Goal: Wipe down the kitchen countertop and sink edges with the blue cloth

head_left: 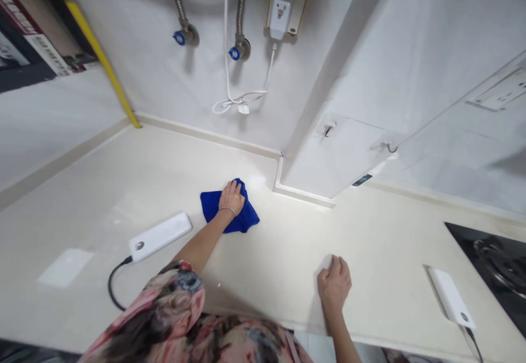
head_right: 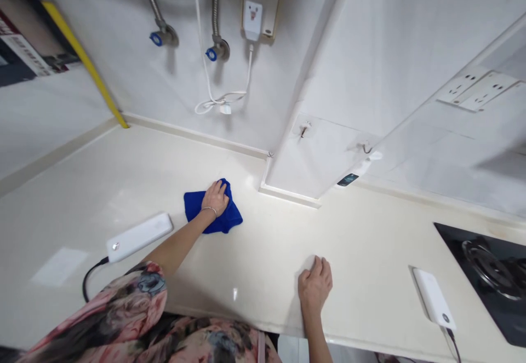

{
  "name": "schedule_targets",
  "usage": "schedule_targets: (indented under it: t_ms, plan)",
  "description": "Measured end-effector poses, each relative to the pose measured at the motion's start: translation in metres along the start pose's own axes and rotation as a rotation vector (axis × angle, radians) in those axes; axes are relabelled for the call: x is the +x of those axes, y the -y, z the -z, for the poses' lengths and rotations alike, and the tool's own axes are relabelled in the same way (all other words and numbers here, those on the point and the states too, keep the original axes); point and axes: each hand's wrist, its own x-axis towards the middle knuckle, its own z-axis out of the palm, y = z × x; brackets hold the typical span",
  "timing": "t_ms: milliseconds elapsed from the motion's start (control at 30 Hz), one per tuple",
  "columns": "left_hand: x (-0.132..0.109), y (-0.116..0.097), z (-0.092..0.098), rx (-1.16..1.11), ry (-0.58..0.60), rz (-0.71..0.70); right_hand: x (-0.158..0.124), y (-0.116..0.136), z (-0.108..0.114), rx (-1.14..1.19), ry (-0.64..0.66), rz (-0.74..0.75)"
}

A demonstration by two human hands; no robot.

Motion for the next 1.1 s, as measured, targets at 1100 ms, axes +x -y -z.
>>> schedule_targets:
  t_ms: [1100]
  plan:
    - [0.038,-0.083,-0.027,-0.163,0.028,-0.044,0.002,0.007,0.015,0.023,0.076,-0.039]
